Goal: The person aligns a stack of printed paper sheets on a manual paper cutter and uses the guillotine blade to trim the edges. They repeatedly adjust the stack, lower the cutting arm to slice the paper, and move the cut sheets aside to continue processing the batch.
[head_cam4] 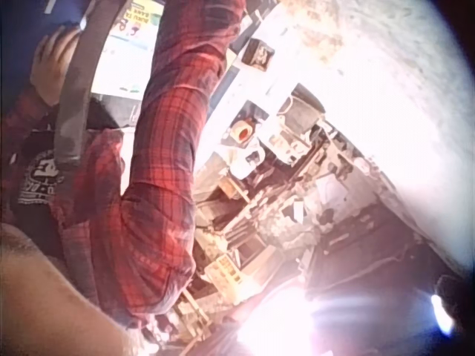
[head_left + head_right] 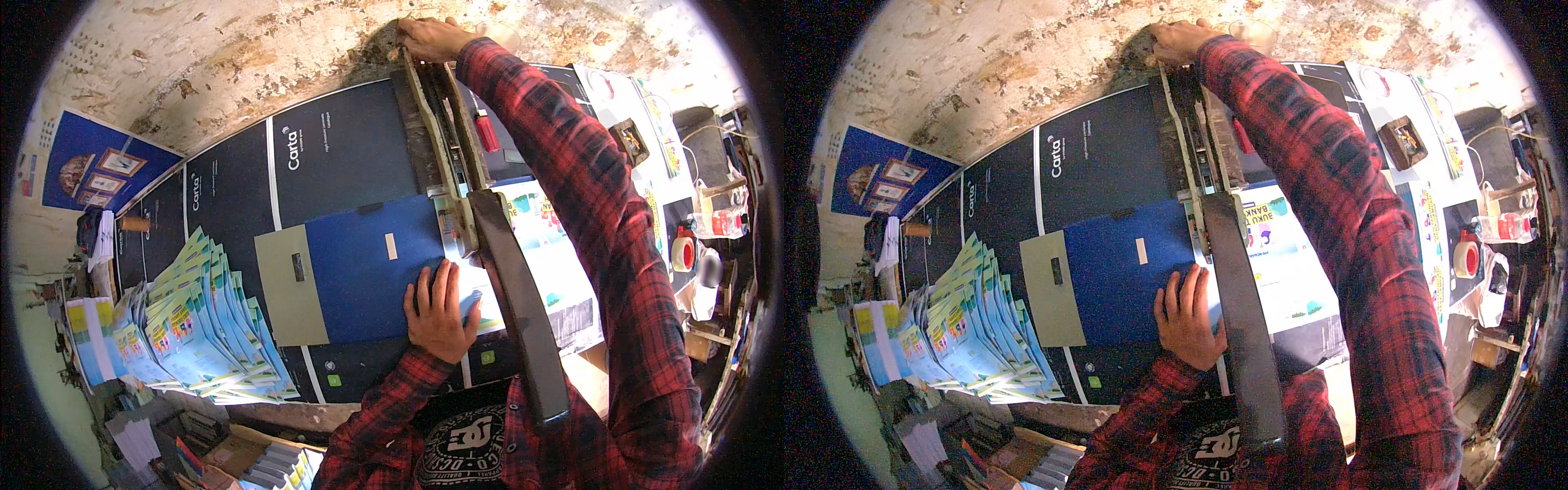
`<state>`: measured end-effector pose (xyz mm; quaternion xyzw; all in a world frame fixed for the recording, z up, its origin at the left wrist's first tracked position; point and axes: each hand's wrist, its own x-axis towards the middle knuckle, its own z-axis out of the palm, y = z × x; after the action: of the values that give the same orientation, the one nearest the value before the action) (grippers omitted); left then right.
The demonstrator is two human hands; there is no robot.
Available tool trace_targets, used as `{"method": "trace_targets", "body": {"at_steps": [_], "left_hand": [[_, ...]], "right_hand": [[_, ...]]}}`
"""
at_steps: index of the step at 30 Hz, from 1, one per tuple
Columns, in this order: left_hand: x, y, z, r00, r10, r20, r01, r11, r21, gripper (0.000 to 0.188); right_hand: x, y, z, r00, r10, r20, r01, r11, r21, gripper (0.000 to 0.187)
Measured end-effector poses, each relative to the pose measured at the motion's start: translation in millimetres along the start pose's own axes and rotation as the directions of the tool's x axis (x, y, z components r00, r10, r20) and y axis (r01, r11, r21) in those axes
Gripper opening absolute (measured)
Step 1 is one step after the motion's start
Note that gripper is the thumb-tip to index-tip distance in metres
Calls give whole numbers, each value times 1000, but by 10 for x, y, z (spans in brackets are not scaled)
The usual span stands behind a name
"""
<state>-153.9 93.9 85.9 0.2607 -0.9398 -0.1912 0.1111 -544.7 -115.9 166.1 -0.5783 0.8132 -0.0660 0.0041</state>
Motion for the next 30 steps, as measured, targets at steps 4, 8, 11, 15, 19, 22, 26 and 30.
{"method": "trace_targets", "body": {"at_steps": [4,8,11,15,19,22,26,30], "left_hand": [[4,2,-2,1000,9,-14,-9,1000,-4,77],[22,17,-20,1000,12,-27,-11,998,63,62],[5,11,-21,999,13,-44,-11,999,42,62],[-9,-6,-7,1000,18,-5,-18,999,43,73],[-19,18,-23,996,51,-67,-45,995,86,65],[-40,-7,77,993,55,-107,-46,995,84,64],[-59,-42,72,993,37,-113,-38,999,-7,63],[9,-81,-20,981,-65,-184,-25,895,-444,61]], "right_hand": [[-40,4,-24,999,28,-31,-25,997,72,42],[-227,-1,2,998,-28,-58,30,999,45,37],[-453,-192,-62,999,16,35,-16,1000,14,40],[-888,-332,-102,996,-85,39,85,996,-1,50],[-1072,-360,-229,988,-114,100,108,992,64,56],[-1203,-371,-332,982,-111,152,66,959,276,62],[-1906,-311,-577,903,-96,-420,240,921,307,60],[-3142,-255,-691,875,69,-478,73,960,270,51]]}}
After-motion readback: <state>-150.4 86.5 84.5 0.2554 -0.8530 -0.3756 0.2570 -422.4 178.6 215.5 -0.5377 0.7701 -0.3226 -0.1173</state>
